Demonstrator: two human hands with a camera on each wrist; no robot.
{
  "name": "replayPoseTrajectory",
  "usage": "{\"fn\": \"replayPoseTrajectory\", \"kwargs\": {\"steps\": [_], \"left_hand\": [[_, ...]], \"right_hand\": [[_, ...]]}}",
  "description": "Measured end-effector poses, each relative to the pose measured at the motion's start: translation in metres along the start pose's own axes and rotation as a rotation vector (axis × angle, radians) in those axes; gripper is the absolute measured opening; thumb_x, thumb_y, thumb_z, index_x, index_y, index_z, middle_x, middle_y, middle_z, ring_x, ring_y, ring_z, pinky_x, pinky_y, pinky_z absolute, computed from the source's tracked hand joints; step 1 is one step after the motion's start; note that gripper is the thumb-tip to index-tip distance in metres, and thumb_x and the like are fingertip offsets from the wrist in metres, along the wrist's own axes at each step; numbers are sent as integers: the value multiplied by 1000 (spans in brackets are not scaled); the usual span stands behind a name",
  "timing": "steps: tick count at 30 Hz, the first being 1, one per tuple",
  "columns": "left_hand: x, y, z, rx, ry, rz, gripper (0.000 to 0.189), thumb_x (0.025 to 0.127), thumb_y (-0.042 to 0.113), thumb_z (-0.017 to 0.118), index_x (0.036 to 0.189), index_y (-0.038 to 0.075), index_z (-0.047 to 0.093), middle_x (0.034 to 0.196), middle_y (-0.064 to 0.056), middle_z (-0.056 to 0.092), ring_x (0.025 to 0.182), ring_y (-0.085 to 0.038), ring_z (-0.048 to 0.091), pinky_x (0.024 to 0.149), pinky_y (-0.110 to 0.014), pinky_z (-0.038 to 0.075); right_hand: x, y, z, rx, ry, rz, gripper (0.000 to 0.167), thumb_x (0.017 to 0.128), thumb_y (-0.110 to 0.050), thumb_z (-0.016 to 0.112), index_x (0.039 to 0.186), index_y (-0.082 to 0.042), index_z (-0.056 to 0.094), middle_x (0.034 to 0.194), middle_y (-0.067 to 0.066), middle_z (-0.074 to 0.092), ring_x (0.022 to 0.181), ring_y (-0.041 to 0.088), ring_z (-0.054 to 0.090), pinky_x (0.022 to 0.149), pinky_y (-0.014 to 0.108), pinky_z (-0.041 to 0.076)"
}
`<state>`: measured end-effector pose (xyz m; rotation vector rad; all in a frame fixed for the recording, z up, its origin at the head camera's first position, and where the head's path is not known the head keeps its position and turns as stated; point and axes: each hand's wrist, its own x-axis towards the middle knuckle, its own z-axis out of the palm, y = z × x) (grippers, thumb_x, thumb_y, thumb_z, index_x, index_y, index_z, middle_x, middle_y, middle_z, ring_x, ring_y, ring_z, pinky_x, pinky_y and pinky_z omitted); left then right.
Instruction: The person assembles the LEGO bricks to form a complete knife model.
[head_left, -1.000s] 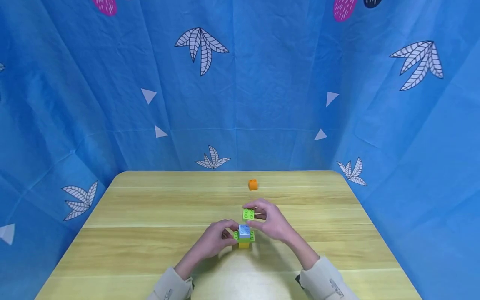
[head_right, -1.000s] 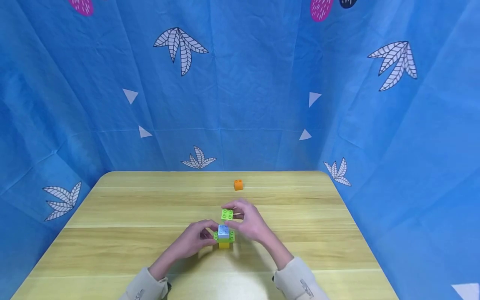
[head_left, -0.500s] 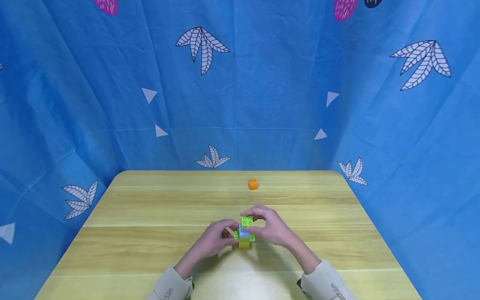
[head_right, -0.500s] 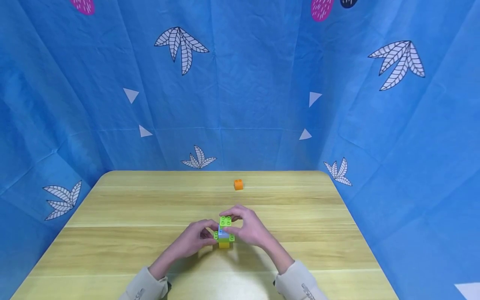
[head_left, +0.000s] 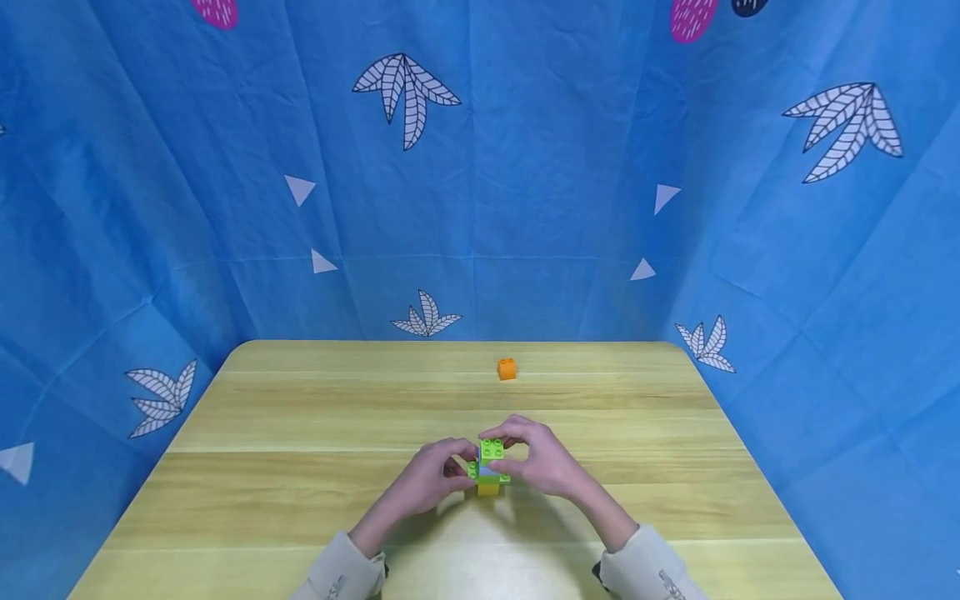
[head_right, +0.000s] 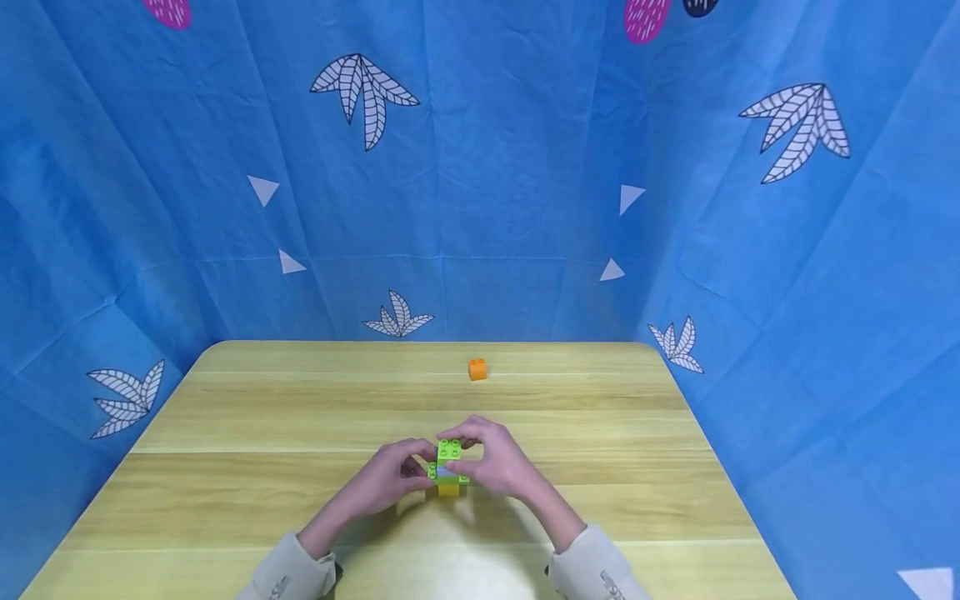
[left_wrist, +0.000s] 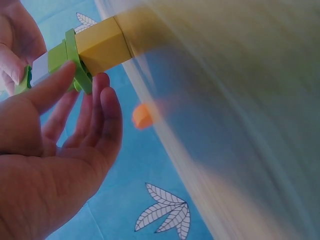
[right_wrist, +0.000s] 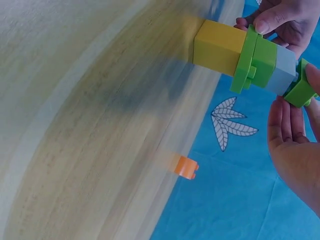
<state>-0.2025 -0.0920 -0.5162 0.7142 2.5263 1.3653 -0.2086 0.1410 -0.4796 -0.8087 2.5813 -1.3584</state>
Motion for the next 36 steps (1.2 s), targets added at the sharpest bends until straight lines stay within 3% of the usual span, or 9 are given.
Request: {"fn": "replayPoseTrajectory", "kwargs": {"steps": [9,16,36], "left_hand": [[0,0,1,-9,-10,1,31,88,1,78,117,9,69,117,-14,70,90,-17,71,80,-21,60],[0,0,1,-23,-13,7,30,89,1,77,117,8,69,118,-14,69,90,-17,70,79,-22,60],[-1,2,-1,-31,-19,-20,30,89,1,76,116,10,69,120,-14,69,91,-17,70,79,-23,60]], "right_hand": [[-1,-3,-2,-40,-10,-3,40,86,-17,84,125,-17,74,109,-7,68,104,17,62,95,47,56],[-2,0,0,-52,3,-28,41,86,-18,84,125,-14,74,107,-5,69,104,25,65,92,51,57],[-3,3,6,-160,55,-98,40,84,-15,85,123,-14,75,101,-5,68,97,27,65,87,46,59]]}}
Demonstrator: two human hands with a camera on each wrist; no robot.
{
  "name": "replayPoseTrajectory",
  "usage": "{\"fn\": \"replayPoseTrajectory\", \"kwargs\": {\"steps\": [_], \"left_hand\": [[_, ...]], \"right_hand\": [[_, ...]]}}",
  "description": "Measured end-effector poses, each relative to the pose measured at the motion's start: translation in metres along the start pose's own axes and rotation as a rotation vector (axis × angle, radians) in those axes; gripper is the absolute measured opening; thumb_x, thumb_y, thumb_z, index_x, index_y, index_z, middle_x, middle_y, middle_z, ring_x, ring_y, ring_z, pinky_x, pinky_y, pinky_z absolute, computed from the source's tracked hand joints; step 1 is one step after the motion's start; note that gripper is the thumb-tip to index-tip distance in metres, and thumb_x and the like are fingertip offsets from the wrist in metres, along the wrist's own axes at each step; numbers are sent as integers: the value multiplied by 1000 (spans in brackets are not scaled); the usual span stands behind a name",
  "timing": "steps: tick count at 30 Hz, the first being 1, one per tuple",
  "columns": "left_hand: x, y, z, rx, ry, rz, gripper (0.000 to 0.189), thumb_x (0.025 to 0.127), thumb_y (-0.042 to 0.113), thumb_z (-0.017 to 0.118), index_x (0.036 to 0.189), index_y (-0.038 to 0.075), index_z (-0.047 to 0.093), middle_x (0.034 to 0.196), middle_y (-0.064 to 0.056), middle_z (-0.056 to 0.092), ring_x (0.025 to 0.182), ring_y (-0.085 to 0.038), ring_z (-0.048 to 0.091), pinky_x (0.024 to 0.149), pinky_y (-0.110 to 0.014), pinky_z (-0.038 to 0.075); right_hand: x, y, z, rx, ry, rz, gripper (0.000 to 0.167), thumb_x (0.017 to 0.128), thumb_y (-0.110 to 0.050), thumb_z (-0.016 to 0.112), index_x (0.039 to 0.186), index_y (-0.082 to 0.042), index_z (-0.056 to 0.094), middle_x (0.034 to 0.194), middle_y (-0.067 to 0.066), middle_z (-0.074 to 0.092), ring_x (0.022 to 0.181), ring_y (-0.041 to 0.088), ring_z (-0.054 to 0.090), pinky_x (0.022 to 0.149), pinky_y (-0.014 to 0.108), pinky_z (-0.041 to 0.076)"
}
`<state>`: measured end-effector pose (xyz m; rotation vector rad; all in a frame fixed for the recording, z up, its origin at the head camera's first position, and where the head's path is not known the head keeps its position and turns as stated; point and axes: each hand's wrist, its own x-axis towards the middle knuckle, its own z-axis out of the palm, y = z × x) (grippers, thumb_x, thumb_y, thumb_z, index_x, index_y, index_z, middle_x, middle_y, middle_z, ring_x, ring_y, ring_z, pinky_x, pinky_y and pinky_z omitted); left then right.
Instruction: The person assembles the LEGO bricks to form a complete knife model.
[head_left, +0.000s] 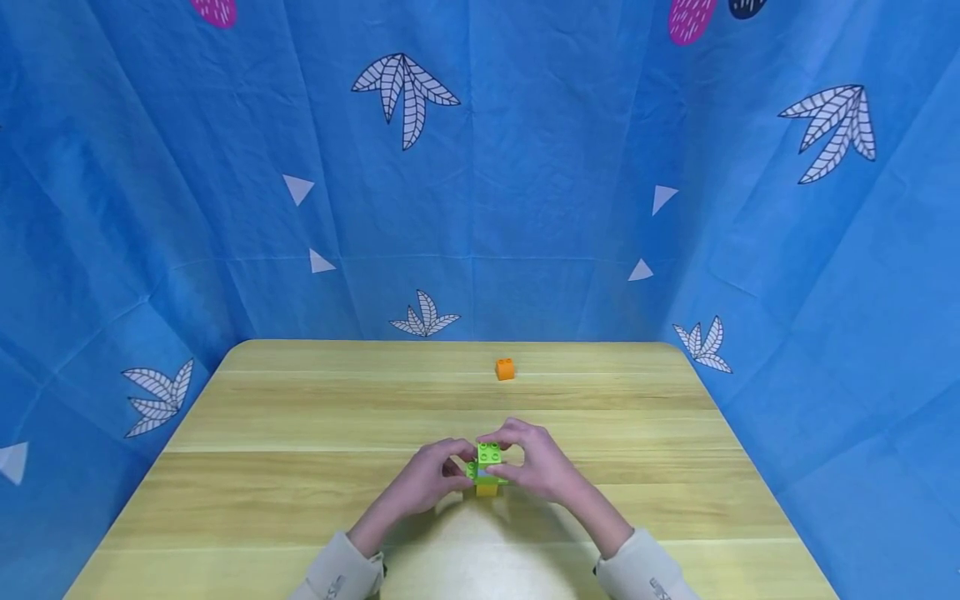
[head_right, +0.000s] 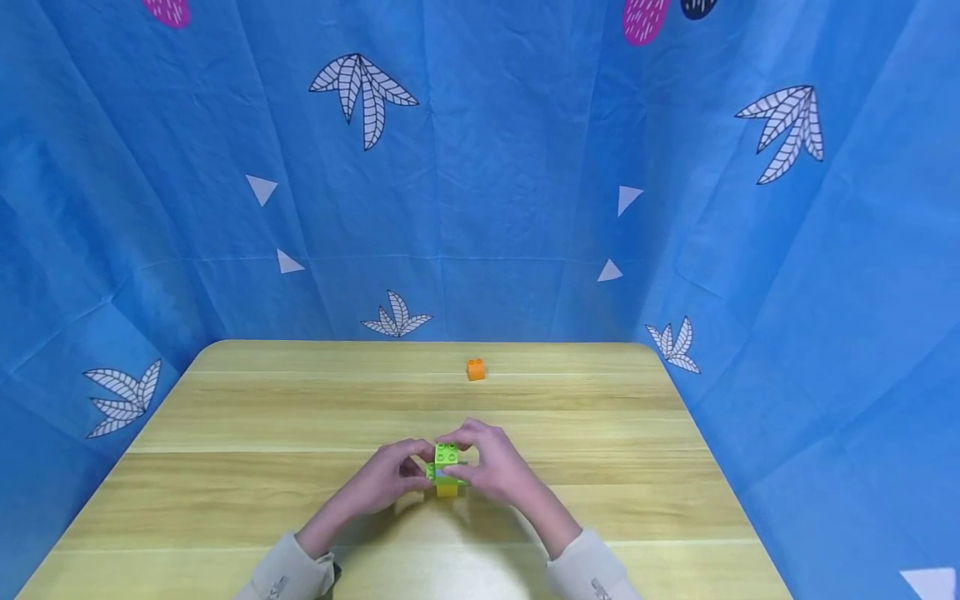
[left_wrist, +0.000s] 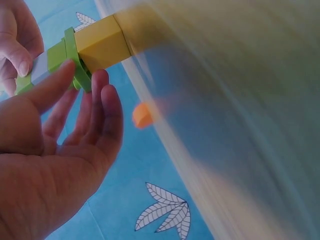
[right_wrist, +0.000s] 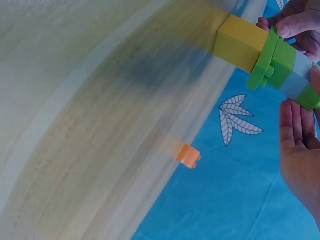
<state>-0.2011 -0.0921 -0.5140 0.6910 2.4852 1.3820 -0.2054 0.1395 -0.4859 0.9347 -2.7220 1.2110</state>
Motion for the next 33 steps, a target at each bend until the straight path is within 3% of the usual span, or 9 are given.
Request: {"fn": "replayPoseTrajectory", "kwargs": {"steps": [15,33], "left_hand": [[2,-2,0,6,-5,0,30,89,3,77,117,10,69,120,-14,69,90,-16,70,77,-21,60],[-1,-2,0,41,23,-41,26,89,11,80,113,11,72,114,-9,72,87,-14,69,75,-22,59]], "right_hand": [[0,-1,-1,16,-20,46,41,83,-15,85,123,-17,75,101,-8,68,99,23,65,89,46,59],[0,0,-1,17,-21,40,42,83,-14,85,124,-15,75,102,-7,68,99,26,66,89,47,59]]}}
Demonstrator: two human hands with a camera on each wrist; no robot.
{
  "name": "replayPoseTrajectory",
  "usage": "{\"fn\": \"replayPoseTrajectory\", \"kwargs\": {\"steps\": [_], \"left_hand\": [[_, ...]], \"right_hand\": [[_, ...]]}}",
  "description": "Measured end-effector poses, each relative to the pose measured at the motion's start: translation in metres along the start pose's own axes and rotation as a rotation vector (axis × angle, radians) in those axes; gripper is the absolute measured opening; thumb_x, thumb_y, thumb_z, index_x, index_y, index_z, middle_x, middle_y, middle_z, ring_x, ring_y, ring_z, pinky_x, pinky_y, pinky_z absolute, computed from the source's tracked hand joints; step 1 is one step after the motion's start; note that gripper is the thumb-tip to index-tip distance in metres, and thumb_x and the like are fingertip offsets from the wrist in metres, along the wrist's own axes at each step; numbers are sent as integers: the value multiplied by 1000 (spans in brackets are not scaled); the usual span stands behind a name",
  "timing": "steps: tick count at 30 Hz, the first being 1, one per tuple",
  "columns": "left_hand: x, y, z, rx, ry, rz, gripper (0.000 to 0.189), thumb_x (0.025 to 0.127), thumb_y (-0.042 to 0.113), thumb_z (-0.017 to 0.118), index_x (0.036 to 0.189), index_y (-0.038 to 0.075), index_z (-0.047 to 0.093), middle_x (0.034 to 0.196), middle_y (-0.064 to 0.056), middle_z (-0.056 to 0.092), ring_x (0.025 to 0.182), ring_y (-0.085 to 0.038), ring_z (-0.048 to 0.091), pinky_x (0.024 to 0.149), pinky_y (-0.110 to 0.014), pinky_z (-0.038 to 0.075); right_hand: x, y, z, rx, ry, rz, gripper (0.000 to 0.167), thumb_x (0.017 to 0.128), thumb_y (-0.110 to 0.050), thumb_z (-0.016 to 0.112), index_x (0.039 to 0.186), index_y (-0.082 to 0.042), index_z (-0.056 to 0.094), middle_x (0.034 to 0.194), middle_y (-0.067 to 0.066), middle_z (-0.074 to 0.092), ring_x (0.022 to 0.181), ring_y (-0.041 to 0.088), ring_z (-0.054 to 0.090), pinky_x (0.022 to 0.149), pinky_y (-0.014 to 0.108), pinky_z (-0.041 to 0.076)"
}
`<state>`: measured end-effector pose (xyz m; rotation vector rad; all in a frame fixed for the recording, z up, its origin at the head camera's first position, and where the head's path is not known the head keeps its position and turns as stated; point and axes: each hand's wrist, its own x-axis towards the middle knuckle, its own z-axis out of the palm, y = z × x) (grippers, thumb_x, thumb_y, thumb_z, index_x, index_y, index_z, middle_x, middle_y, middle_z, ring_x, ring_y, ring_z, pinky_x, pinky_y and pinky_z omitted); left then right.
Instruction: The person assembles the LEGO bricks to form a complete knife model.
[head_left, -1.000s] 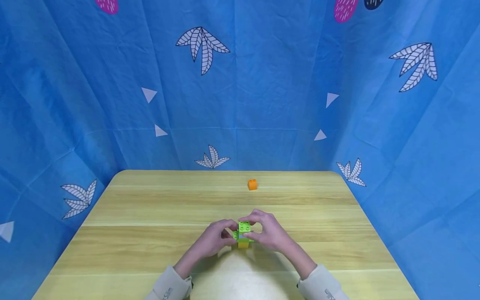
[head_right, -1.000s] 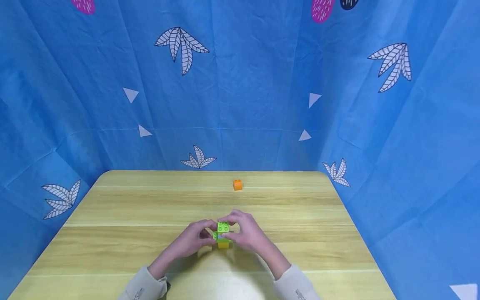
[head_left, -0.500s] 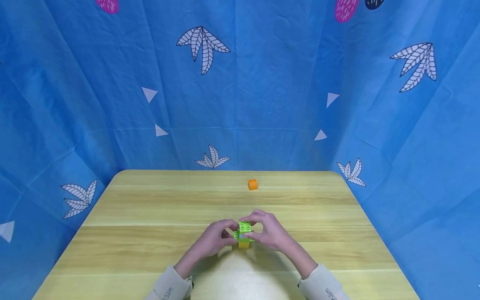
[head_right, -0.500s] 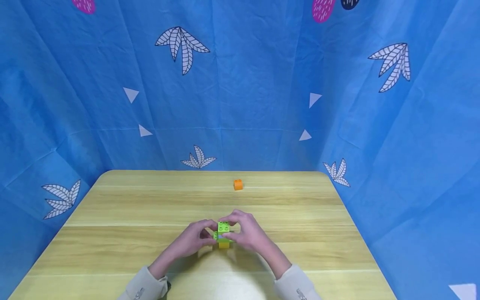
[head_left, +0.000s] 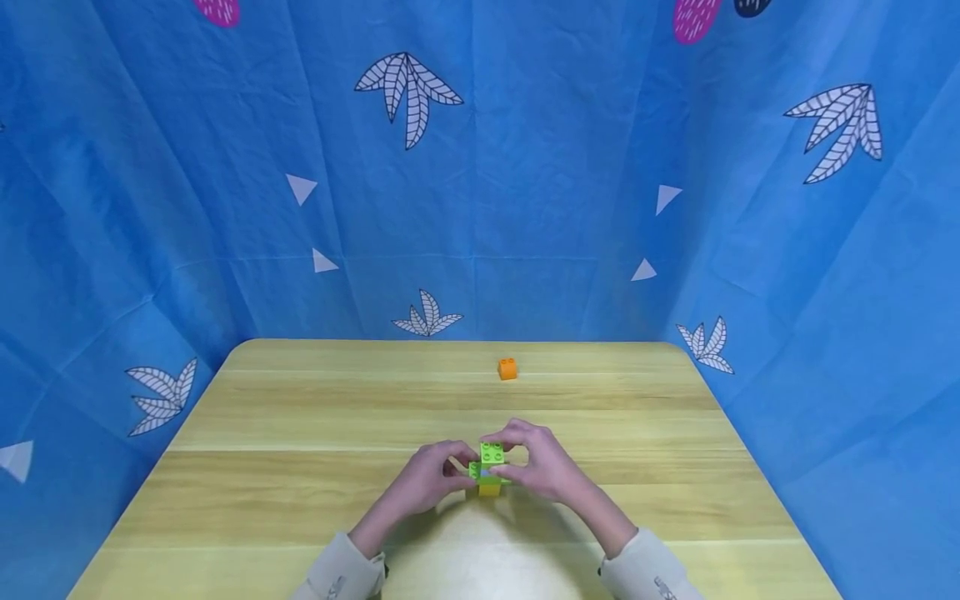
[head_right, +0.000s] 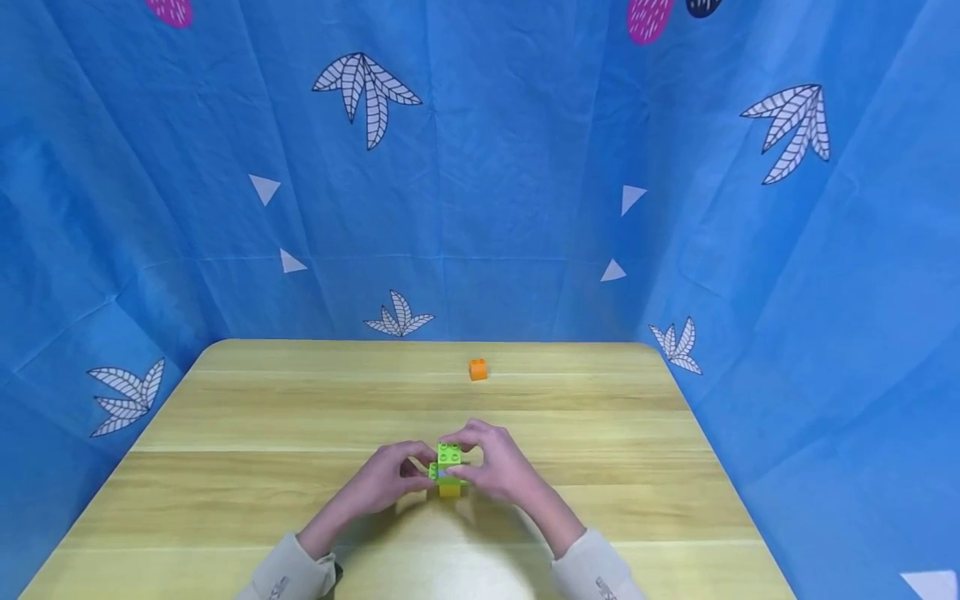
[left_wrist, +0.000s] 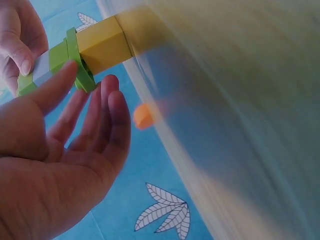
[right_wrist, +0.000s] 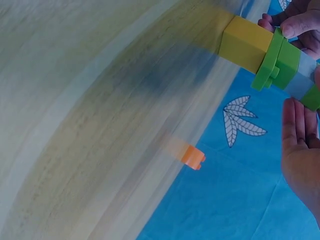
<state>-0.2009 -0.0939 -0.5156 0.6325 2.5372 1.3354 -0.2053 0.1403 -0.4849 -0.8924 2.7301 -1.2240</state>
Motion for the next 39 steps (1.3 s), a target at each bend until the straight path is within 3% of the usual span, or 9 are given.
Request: {"fn": "replayPoseTrajectory", "kwargs": {"steps": [20,27,32,39], "left_hand": [[0,-2,0,-7,2,-3,24,89,9,80,111,12,72,110,-6,71,85,-13,68,72,-21,58],[0,-1,0,-16,0,0,23,89,10,80,111,12,72,110,-7,71,85,-12,68,72,-21,58],[-1,0,1,-15,-4,-9,25,88,9,80,112,11,72,113,-8,72,85,-12,68,73,-21,58],[-2,2,-1,-6,-6,-20,28,89,14,80,115,12,72,112,-7,71,85,-12,67,75,-23,58]], "right_hand": [[2,2,1,46,-18,17,42,84,-13,85,125,-14,74,104,-6,68,101,30,66,91,51,58],[3,5,-1,88,-41,7,45,85,-21,85,128,-14,71,112,-4,69,103,18,66,97,51,58],[5,9,-8,170,-48,33,47,92,-30,80,135,-14,67,122,4,70,111,23,66,103,52,55],[24,30,-25,220,51,143,43,98,-19,72,138,-5,63,127,20,67,113,30,66,104,54,53]]}}
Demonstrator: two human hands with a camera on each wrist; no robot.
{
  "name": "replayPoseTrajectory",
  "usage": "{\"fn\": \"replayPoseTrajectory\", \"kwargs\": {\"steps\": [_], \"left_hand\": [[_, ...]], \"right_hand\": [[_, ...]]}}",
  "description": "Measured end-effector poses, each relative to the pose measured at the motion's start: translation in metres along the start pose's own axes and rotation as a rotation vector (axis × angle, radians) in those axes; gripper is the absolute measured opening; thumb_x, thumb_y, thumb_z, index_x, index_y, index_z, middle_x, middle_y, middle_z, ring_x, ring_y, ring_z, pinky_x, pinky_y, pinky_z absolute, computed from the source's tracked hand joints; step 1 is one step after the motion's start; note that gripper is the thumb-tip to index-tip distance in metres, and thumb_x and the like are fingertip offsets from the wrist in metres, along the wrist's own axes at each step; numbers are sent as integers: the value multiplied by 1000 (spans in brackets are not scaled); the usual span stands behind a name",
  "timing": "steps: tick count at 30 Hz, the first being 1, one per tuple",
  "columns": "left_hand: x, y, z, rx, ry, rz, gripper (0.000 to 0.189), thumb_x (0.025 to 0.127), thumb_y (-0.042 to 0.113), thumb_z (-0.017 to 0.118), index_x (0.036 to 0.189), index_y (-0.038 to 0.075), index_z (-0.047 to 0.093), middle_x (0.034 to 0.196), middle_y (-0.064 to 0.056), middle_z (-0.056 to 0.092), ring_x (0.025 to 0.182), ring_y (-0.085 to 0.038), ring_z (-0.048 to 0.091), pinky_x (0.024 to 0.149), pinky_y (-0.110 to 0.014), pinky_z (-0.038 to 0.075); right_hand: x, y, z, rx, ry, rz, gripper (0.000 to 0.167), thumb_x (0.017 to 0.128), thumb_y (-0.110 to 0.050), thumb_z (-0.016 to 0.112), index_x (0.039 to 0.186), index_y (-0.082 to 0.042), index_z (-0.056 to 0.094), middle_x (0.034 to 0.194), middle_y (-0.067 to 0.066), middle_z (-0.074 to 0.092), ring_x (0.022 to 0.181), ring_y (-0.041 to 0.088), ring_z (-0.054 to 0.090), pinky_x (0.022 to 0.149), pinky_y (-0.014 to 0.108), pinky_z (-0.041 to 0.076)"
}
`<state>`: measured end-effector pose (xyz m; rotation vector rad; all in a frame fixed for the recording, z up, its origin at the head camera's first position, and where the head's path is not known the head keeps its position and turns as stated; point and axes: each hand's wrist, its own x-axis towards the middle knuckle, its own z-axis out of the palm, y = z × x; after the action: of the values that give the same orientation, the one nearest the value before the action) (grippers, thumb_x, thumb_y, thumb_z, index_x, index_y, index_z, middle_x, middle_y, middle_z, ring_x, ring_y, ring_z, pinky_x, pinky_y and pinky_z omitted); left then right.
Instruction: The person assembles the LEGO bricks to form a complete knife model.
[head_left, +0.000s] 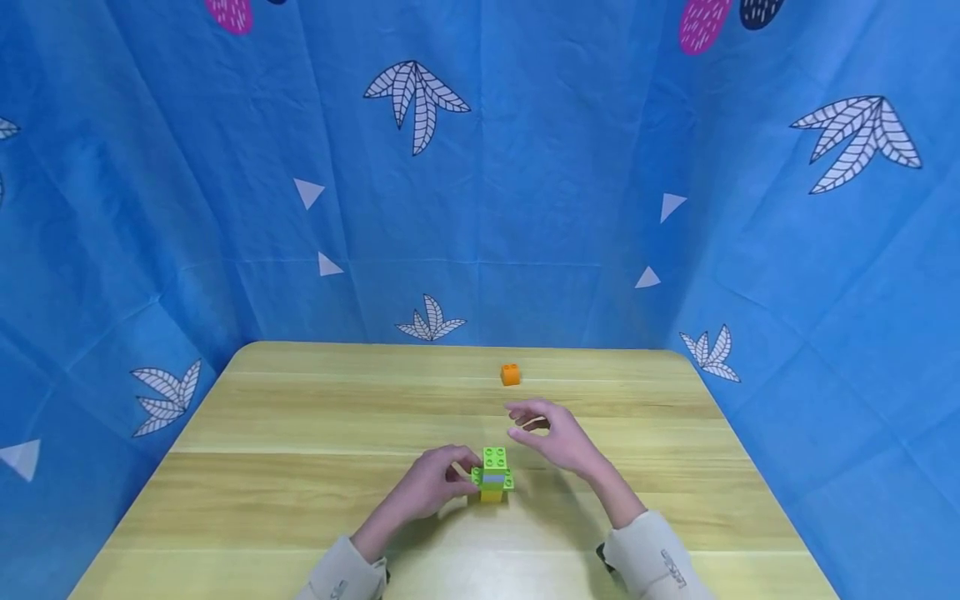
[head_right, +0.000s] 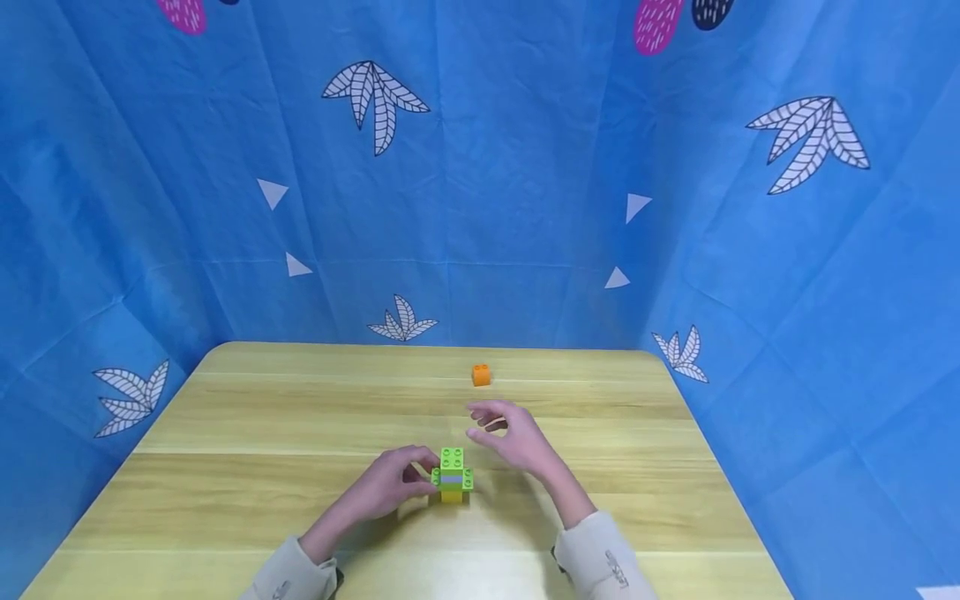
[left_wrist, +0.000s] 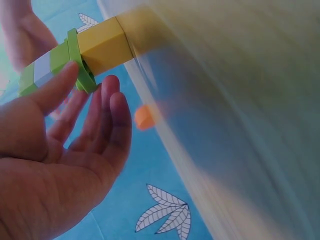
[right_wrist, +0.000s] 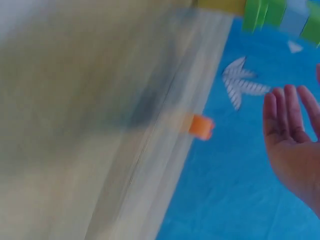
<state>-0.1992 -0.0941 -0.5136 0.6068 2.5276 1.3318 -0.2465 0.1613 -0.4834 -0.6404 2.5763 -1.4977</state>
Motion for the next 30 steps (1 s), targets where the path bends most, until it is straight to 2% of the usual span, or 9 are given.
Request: {"fn": "replayPoseTrajectory", "kwargs": {"steps": [5,8,10,16,23,30], "left_hand": [[-1,0,-2,0,0,-9,28,89,14,80,115,13,72,111,-6,71,85,-12,66,74,-23,57],[-2,1,-2,-9,-4,-17,29,89,14,80,116,12,72,109,-6,71,84,-12,66,73,-22,57],[-2,1,-2,-10,-5,-25,29,89,14,80,116,13,72,109,-5,71,84,-11,66,72,-22,57],[-2,0,-3,-6,0,-23,28,89,14,80,116,13,72,109,-5,71,84,-11,66,72,-22,57],[-1,0,-2,-13,-6,-9,29,89,13,79,117,13,71,110,-6,71,82,-9,66,71,-21,57],[1,1,-1,-12,-9,-8,28,89,14,80,117,14,72,110,-4,71,82,-8,66,72,-20,57]], "right_hand": [[29,22,-13,2,96,135,47,99,-13,71,143,-4,58,131,21,64,116,33,65,95,44,59],[47,33,-18,8,140,212,51,99,-12,70,147,-6,55,136,21,62,120,36,63,92,43,59],[60,39,-19,6,152,236,54,98,-12,70,149,-5,53,140,22,60,123,38,62,97,47,58],[91,53,-9,-12,130,257,63,99,-14,70,156,-9,43,154,22,49,133,42,55,107,54,51],[105,64,-2,11,79,290,71,99,-10,69,161,-17,35,166,17,31,140,41,46,113,57,46],[111,72,0,-31,43,277,58,100,-4,66,154,-7,45,156,23,40,131,42,54,105,50,51]]}}
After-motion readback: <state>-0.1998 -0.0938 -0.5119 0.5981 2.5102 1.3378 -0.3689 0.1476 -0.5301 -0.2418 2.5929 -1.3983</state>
